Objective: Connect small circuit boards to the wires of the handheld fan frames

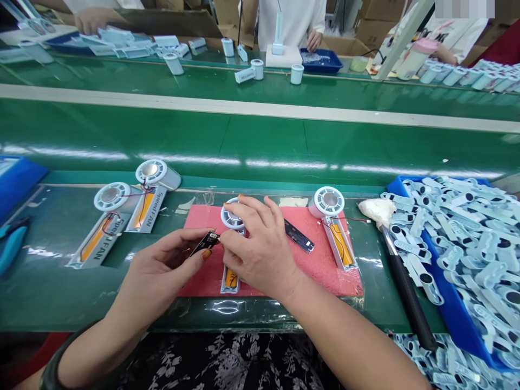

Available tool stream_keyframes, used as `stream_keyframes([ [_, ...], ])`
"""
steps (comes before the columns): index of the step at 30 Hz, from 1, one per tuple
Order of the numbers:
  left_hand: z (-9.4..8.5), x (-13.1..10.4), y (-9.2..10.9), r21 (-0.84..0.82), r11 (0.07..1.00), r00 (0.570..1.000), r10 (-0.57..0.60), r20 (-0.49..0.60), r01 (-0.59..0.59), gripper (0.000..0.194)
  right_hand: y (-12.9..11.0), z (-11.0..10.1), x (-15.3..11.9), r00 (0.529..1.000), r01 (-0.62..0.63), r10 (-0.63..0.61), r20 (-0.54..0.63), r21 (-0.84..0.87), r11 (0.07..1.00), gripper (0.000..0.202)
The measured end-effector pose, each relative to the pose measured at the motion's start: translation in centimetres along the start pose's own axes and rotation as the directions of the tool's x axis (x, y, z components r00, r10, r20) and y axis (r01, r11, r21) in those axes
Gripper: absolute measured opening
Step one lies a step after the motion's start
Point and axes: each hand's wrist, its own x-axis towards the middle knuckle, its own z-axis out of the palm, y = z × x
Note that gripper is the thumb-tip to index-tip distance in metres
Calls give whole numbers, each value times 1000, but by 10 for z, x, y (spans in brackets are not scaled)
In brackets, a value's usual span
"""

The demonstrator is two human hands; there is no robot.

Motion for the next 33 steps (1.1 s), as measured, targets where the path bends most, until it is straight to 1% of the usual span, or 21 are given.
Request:
stream_keyframes([
  [2,1,-1,1,70,996,998,61,-12,-60,24,0,0,-1,1000,19,-19,2,-29,999,12],
  [4,1,-2,3,163,975,988,155,-4,-153,22,0,1,-1,999,35,-35,0,-57,998,11],
  [7,2,-3,3,331,884,940,340,33,-331,22,0,4,-1,997,60,-65,-48,-95,994,11],
  [9,2,-4,3,401,817,902,427,64,-415,23,-1,5,-2,993,75,-85,-79,-123,990,13],
  [11,2,-4,3,430,777,878,469,93,-460,24,-2,6,-3,993,79,-91,-78,-144,986,14],
  [13,3,-3,4,440,758,867,486,112,-481,25,-3,6,-4,995,60,-70,-66,-135,989,14],
  [15,3,-3,4,432,765,871,476,120,-478,25,-4,7,-5,999,19,-23,-41,-92,996,13],
  [18,2,-1,5,389,806,891,438,116,-447,25,-4,7,-6,999,-35,34,-15,-26,999,12],
  [22,2,1,6,331,856,917,388,96,-397,24,-4,7,-6,999,-54,54,-2,24,998,12],
  [27,4,1,5,270,891,930,359,75,-366,22,-5,6,-3,997,-71,71,2,63,995,13],
  [29,5,1,2,215,923,948,313,64,-319,22,-3,3,-1,997,-76,75,15,78,994,12],
  [31,6,1,-2,147,960,971,235,39,-238,22,0,-4,0,996,-86,82,43,113,990,8],
  [32,6,1,-4,124,973,980,196,22,-197,21,2,-10,0,994,-99,92,57,134,986,13],
  [33,7,1,-6,111,980,986,164,8,-164,21,3,-16,-1,992,-119,111,64,148,982,23],
])
